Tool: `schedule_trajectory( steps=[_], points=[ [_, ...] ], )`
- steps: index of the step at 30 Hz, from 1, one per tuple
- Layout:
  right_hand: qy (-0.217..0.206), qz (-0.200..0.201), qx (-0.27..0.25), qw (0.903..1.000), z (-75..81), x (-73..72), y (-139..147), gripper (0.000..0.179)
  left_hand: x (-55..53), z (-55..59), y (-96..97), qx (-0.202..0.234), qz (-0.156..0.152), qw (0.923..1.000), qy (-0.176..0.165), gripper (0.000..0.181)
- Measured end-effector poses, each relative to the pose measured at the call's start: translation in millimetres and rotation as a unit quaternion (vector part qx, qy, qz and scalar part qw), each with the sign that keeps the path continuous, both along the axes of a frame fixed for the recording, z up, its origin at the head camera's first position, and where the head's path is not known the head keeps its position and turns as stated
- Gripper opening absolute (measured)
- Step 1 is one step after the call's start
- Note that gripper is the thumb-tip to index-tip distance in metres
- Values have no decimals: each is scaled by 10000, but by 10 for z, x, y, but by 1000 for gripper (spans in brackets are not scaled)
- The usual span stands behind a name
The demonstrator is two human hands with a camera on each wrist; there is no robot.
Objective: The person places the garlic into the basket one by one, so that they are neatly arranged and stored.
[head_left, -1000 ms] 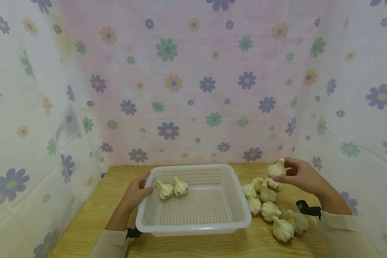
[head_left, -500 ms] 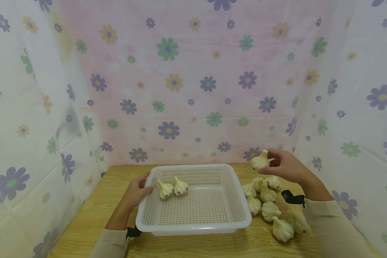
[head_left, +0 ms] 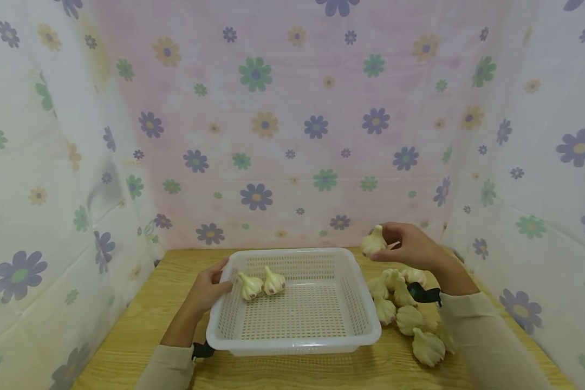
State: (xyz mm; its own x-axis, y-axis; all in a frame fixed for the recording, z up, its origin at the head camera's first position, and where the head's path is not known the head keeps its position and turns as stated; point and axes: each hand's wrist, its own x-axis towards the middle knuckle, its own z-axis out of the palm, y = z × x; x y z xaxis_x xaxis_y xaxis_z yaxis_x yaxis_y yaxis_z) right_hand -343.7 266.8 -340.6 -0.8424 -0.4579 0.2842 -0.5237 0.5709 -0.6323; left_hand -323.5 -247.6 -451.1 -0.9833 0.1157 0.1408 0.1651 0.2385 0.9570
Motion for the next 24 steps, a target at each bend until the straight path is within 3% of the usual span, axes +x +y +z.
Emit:
schedule_trajectory(
  steps=[13,19,24],
  points=[
    [-103,351,167,9992,-48,-124,-329,44,-14,-9,-22,8,-32,10000,35,81],
    [-487,502,27,9975,-54,-121,-448,52,-10,-13,-8,-66,-5,10000,15,80],
    [-457,539,58,9975,-58,-136,-579,47,-16,-19,-10,-60,35,10000,23,79]
  ],
)
